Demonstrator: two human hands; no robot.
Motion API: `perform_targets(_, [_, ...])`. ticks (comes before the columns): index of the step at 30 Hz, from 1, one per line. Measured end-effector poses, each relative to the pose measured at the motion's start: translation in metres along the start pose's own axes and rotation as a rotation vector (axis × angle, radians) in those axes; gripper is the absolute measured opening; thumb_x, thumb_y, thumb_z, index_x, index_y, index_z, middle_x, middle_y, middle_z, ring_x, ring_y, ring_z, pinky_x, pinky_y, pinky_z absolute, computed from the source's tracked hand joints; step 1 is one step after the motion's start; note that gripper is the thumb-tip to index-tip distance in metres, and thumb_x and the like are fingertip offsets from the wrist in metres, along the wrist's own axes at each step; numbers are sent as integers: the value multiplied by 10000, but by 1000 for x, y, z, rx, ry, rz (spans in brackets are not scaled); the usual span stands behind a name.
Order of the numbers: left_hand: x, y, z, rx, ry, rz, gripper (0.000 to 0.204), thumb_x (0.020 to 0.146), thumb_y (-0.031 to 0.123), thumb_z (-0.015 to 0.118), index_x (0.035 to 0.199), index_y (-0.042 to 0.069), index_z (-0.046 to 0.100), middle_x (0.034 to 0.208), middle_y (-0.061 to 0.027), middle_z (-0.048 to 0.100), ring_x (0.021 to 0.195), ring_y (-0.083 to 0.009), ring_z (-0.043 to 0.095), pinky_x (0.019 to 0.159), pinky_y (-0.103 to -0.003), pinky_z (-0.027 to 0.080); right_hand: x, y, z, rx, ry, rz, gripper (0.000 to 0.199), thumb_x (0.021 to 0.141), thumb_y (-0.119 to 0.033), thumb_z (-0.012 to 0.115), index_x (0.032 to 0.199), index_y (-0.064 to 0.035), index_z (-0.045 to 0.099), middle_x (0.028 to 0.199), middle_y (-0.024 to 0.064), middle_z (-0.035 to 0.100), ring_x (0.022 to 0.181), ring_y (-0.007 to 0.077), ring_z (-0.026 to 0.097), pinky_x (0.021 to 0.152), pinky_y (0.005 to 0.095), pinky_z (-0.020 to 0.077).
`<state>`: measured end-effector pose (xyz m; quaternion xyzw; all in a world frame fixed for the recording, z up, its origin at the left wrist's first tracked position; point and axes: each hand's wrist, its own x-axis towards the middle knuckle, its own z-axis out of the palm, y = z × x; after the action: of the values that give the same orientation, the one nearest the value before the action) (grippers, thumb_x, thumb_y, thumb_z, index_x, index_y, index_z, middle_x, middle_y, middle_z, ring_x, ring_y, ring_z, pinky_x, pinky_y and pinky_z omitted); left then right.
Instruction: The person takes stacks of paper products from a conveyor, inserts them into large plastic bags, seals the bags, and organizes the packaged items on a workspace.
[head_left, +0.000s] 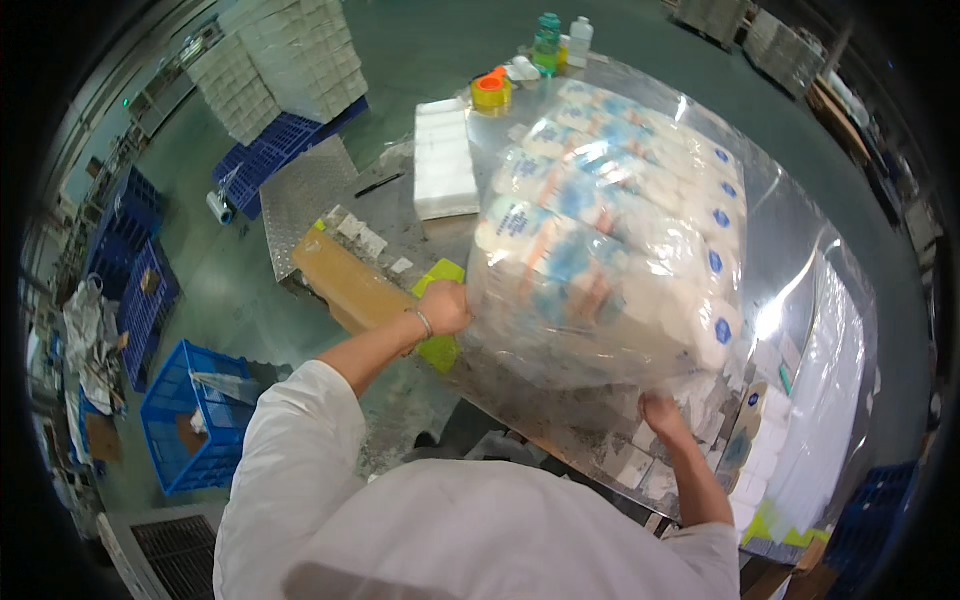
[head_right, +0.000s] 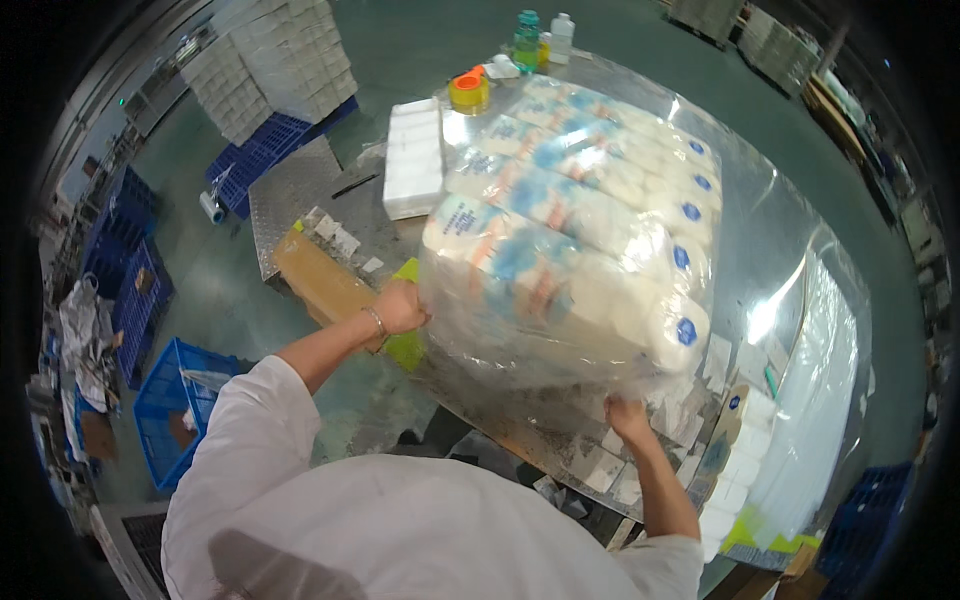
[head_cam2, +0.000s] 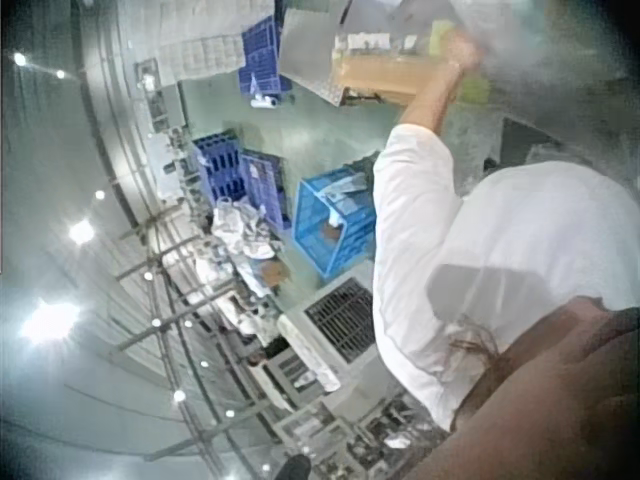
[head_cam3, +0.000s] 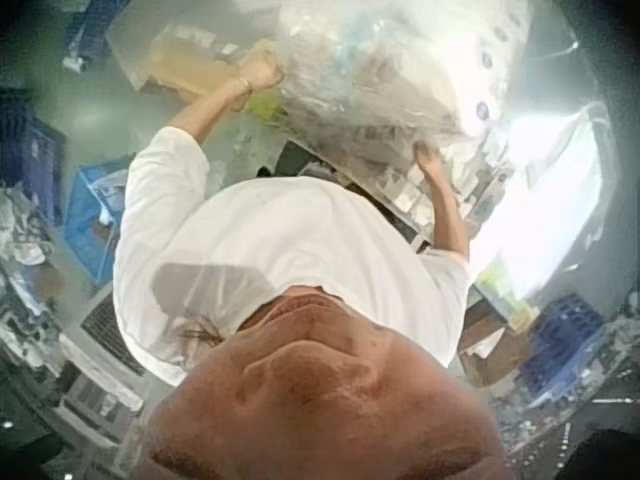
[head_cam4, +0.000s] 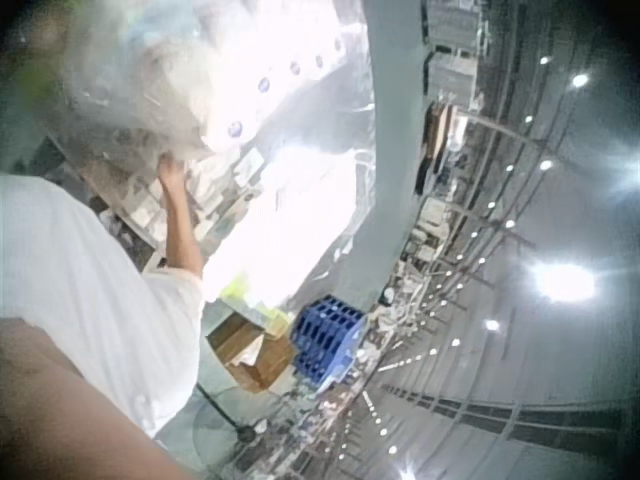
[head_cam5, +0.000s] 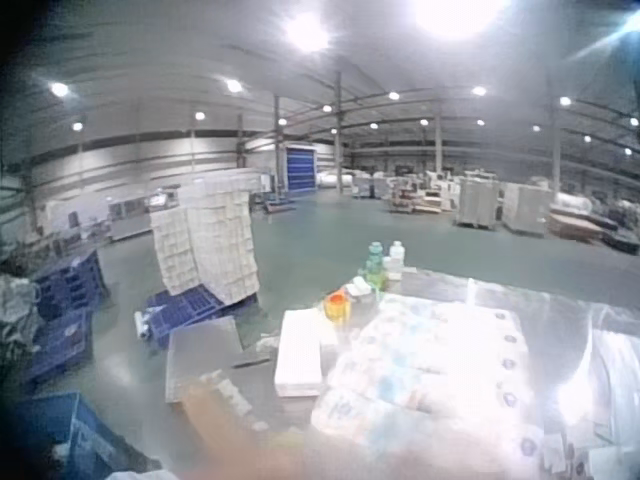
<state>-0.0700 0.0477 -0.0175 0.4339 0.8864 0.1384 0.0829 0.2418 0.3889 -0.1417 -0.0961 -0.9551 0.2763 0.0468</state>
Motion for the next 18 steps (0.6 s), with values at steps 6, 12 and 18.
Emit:
perform_targets(6, [-106, -2, -42, -245, 23, 62, 118, 684, 93, 512, 596, 73, 587, 595, -145, 571, 562, -313, 557, 542, -386, 443, -65, -114, -79, -428, -142, 145, 172, 842, -93, 439, 918, -8, 568, 723, 91, 550, 669, 193, 524, 646, 282, 440])
perform_targets(12, [-196, -12, -142, -871, 63, 154, 145, 642, 2, 438, 572, 30, 562, 537, -61, 556, 500, -158, 531, 501, -302, 424, -120, -297, -112, 806, 822, 711, 215, 843, -227, 479, 785, -27, 533, 644, 4, 459, 593, 110, 456, 534, 251, 377])
perform_targets(18, [-336, -74, -198, -1150, 327, 309, 194, 600, -40, 385, 596, -9, 577, 548, -64, 582, 504, -128, 534, 485, -271, 421, -166, -341, -161, 371, 784, 96, 121, 719, -26, 496, 738, 78, 554, 636, 86, 501, 573, 170, 483, 539, 283, 404])
